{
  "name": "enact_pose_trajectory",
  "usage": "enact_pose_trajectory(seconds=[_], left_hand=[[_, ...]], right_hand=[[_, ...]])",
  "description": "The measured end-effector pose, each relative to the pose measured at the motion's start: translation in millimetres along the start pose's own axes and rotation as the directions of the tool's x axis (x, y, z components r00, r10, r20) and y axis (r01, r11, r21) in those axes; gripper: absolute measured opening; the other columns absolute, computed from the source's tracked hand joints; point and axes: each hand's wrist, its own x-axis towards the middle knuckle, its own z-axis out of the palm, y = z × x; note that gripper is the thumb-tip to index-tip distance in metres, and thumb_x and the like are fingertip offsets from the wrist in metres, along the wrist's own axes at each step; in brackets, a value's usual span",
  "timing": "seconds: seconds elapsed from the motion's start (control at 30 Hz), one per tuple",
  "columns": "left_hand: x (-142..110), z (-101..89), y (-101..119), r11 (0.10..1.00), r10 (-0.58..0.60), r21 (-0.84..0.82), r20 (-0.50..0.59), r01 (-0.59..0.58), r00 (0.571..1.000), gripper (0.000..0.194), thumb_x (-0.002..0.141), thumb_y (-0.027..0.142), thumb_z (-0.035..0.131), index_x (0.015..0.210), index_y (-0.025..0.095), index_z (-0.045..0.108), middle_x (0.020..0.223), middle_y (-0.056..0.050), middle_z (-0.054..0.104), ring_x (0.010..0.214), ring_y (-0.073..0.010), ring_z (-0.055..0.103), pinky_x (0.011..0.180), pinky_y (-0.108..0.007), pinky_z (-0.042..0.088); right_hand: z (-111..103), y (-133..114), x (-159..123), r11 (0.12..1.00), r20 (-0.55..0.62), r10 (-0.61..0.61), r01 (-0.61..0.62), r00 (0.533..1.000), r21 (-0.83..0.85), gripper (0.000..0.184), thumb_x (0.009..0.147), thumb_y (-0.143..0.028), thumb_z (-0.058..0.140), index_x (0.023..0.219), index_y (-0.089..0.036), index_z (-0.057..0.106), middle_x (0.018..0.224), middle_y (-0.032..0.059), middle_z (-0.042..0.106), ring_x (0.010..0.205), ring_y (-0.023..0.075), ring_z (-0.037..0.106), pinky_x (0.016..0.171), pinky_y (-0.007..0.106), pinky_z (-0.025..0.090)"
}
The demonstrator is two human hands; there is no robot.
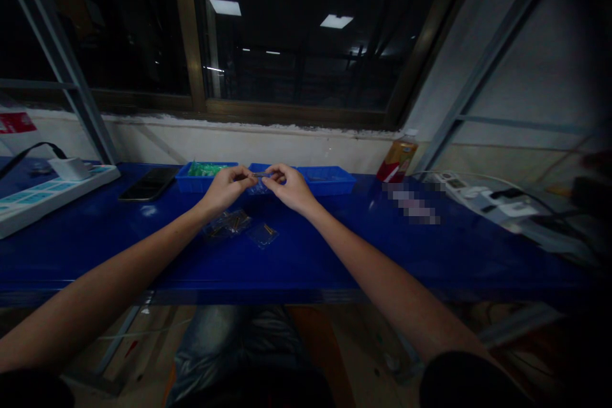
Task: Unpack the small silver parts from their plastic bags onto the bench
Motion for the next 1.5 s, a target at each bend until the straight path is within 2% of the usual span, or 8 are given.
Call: enact_pose_trajectory(seconds=[0.13, 0.37, 0.63, 0.77, 0.83, 1.07, 1.3, 1.5], left_hand=[[-1, 0.8, 1, 1.000, -0.003, 0.012, 0.036, 0.002, 0.999, 0.012, 0.070, 0.026, 0.056, 0.067, 0.015, 0.058, 0.065, 0.001, 0.055, 0.065, -0.0120, 0.049, 0.066, -0.026, 0.036], [-1, 2.4, 0, 0.997, 0.043, 0.053, 0.065, -0.047, 0.997, 0.012, 0.072, 0.027, 0.055, 0.068, 0.015, 0.057, 0.067, 0.001, 0.056, 0.068, -0.0131, 0.050, 0.069, -0.026, 0.037], [-1, 7.0, -2, 0.999, 0.012, 0.045, 0.038, -0.014, 0.999, 0.014, 0.072, 0.029, 0.056, 0.074, 0.015, 0.055, 0.069, 0.000, 0.055, 0.066, -0.0121, 0.049, 0.066, -0.026, 0.037], [-1, 7.6, 1, 1.000, 0.027, -0.006, 0.032, -0.027, 0.999, 0.017, 0.073, 0.028, 0.057, 0.082, 0.015, 0.056, 0.078, -0.002, 0.058, 0.074, -0.0130, 0.052, 0.072, -0.027, 0.039], [-1, 6.7, 0, 0.999, 0.030, 0.018, 0.042, -0.031, 0.999, 0.016, 0.073, 0.029, 0.057, 0.081, 0.015, 0.058, 0.079, -0.003, 0.060, 0.075, -0.0136, 0.053, 0.074, -0.028, 0.039], [0, 8.3, -6, 0.998, 0.032, 0.048, 0.044, -0.034, 0.999, 0.015, 0.075, 0.030, 0.055, 0.073, 0.016, 0.059, 0.074, -0.003, 0.061, 0.073, -0.0143, 0.054, 0.072, -0.027, 0.040], [-1, 9.5, -9, 0.994, 0.039, 0.097, 0.059, -0.044, 0.997, 0.018, 0.074, 0.032, 0.055, 0.077, 0.015, 0.059, 0.076, -0.003, 0.061, 0.075, -0.0149, 0.055, 0.072, -0.028, 0.040], [0, 7.3, -9, 0.993, 0.050, 0.107, 0.058, -0.056, 0.997, 0.014, 0.073, 0.029, 0.055, 0.076, 0.015, 0.057, 0.075, -0.002, 0.059, 0.072, -0.0143, 0.053, 0.068, -0.027, 0.038]], right_hand=[[-7, -10, -3, 0.988, 0.019, -0.130, 0.131, 0.991, -0.078, 0.011, 0.072, -0.023, 0.058, 0.080, -0.016, 0.060, 0.077, 0.0027, 0.057, 0.071, 0.0124, 0.053, 0.066, 0.027, 0.043], [-9, -12, -4, 0.997, 0.110, -0.067, 0.070, 0.992, -0.025, 0.008, 0.074, -0.024, 0.056, 0.073, -0.016, 0.057, 0.071, 0.0008, 0.059, 0.069, 0.0119, 0.054, 0.064, 0.025, 0.041], [-7, -8, -1, 0.995, 0.107, -0.062, 0.069, 0.992, -0.071, 0.007, 0.075, -0.022, 0.055, 0.072, -0.016, 0.057, 0.071, 0.0019, 0.060, 0.067, 0.0122, 0.053, 0.062, 0.026, 0.040], [-8, -7, -1, 0.997, 0.100, -0.049, 0.055, 0.994, -0.063, 0.007, 0.076, -0.022, 0.054, 0.072, -0.017, 0.057, 0.072, 0.0020, 0.061, 0.068, 0.0123, 0.054, 0.063, 0.026, 0.040], [-7, -6, -2, 0.993, 0.096, -0.064, 0.073, 0.993, -0.092, 0.008, 0.077, -0.023, 0.053, 0.075, -0.017, 0.057, 0.072, 0.0017, 0.060, 0.068, 0.0123, 0.053, 0.063, 0.026, 0.040], [-10, -7, -6, 0.926, 0.176, -0.220, 0.262, 0.959, -0.271, 0.010, 0.076, -0.022, 0.055, 0.085, -0.020, 0.058, 0.077, 0.0019, 0.058, 0.074, 0.0145, 0.051, 0.070, 0.029, 0.038], [-8, -6, -4, 0.878, 0.238, -0.219, 0.297, 0.946, -0.375, 0.012, 0.081, -0.021, 0.049, 0.074, -0.018, 0.059, 0.077, 0.0041, 0.058, 0.077, 0.0153, 0.050, 0.071, 0.029, 0.037], [-10, -4, -3, 0.926, 0.176, -0.212, 0.255, 0.961, -0.279, 0.007, 0.076, -0.020, 0.053, 0.076, -0.018, 0.060, 0.077, 0.0032, 0.059, 0.073, 0.0148, 0.052, 0.069, 0.029, 0.038]])
